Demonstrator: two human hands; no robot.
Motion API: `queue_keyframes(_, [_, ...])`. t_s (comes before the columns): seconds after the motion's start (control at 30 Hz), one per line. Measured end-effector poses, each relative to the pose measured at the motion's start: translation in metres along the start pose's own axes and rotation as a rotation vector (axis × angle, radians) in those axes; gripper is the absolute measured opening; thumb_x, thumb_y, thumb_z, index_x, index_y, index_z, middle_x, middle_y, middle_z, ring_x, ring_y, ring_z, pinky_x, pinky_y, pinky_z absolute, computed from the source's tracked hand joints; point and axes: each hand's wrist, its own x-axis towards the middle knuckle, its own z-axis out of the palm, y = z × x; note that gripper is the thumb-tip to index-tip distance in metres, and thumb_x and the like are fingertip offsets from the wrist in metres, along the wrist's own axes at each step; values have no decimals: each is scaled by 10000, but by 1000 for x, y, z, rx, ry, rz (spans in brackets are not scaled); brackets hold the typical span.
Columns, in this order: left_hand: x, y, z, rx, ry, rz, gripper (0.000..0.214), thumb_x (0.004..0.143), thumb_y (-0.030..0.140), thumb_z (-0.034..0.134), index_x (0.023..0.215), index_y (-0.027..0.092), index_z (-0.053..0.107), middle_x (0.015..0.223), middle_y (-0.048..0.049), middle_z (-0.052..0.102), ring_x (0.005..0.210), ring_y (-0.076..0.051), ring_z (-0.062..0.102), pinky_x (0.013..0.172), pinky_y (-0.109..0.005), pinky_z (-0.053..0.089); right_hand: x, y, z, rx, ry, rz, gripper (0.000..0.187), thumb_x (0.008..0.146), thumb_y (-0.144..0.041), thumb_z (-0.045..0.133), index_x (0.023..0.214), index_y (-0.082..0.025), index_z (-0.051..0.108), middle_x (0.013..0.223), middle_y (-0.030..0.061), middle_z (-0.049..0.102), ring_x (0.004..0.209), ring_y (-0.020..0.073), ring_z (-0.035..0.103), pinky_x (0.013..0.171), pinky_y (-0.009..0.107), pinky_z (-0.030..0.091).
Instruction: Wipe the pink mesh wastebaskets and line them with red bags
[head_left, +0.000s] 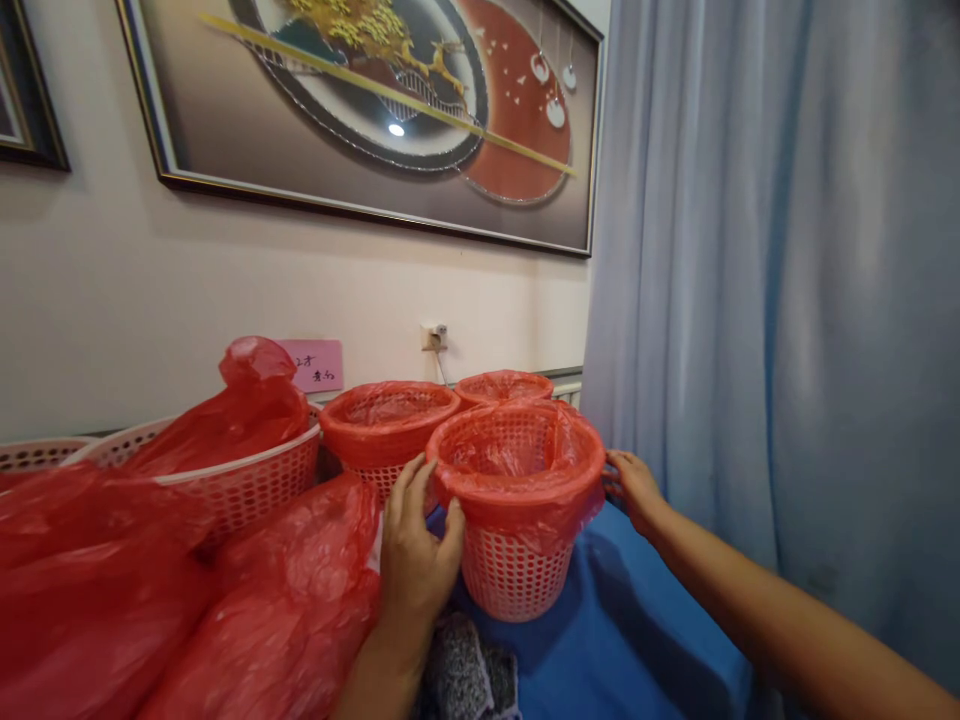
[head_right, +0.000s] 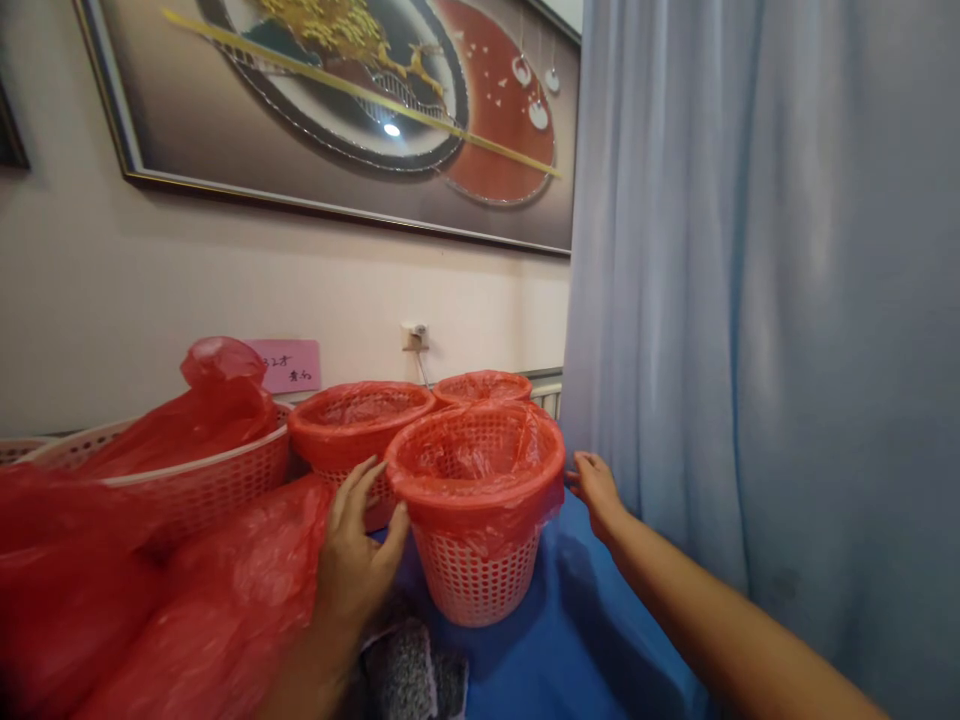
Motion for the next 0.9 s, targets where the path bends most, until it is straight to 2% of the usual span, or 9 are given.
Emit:
queue_keyframes(0.13, [3, -7, 2, -30, 38, -145, 505, 875, 337, 596, 1337, 141, 536, 1367, -181, 575, 1309, -325, 541, 1128, -532, 446, -36, 3, 3, 61, -24, 72, 360, 769, -475, 686, 1038, -247, 615, 904, 29, 712, 705, 157, 652, 615, 273, 499])
queue_keyframes(0.3, [4, -13, 2, -34, 2, -177, 480, 835, 288, 620, 1295, 168, 558, 1339, -165, 599, 1287, -325, 560, 1107, -544, 459, -63, 19, 11, -60, -124, 84, 487, 590, -283, 769, 1041, -223, 596, 758, -3, 678, 691, 168, 617, 591, 263, 431])
queue_keyframes(0.37, [3, -15, 2, -51, -79, -201, 481, 838, 260, 609, 1307, 175, 548, 1334, -164, 606, 1241, -316, 599, 1073, -545, 486, -62, 22, 8, -163, -97, 102, 460, 569, -259, 739, 1007, -217, 601, 888, 45, 708, 783, 206, 640, 617, 292, 455])
queue_keyframes(0.43, [1, -17, 3, -91, -172, -245, 498, 846, 245, 606, 1332, 179, 525, 1311, -167, 629, 1139, -295, 665, 1002, -526, 539, -57, 17, 4, -224, 20, 46, 467, 602, -285, 705, 1049, -207, 597, 1114, 119, 690, 926, 257, 651, 696, 352, 508])
queue_keyframes(0.53, [-1, -21, 3, -152, -206, -300, 532, 840, 251, 643, 1346, 182, 495, 1269, -173, 663, 1018, -266, 722, 906, -477, 591, -57, -8, -1, -298, 177, -340, 509, 744, -367, 633, 1216, -194, 552, 1342, 176, 570, 1123, 299, 610, 864, 449, 531])
queue_keyframes(0.6, [-1, -21, 2, -150, -180, -343, 511, 839, 266, 653, 1316, 167, 501, 1244, -184, 672, 987, -265, 731, 883, -470, 597, -66, -29, 0, -429, 144, -714, 502, 845, -380, 583, 1316, -219, 519, 1447, 156, 489, 1265, 304, 536, 980, 491, 492])
queue_keyframes(0.67, [1, -22, 0, -124, -176, -407, 453, 847, 298, 646, 1260, 160, 522, 1195, -186, 687, 954, -276, 734, 855, -485, 598, -80, -44, 5, -612, 20, -999, 495, 912, -356, 560, 1392, -258, 487, 1505, 120, 445, 1371, 295, 447, 1084, 514, 417])
queue_keyframes(0.8, [-1, -28, 5, -244, -209, -522, 361, 853, 369, 636, 1133, 158, 552, 1095, -166, 717, 933, -268, 732, 829, -454, 599, -102, -41, 21, -896, -209, -1164, 474, 972, -302, 524, 1440, -289, 450, 1416, 89, 562, 1348, 270, 477, 1129, 514, 349])
queue_keyframes(0.9, [-7, -37, 15, -367, -266, -564, 440, 820, 344, 666, 1180, 129, 532, 990, -139, 732, 851, -238, 736, 772, -400, 606, -103, -26, 29, -943, -179, -1210, 388, 976, -259, 514, 1364, -271, 509, 1266, 79, 655, 1229, 256, 564, 1088, 499, 363])
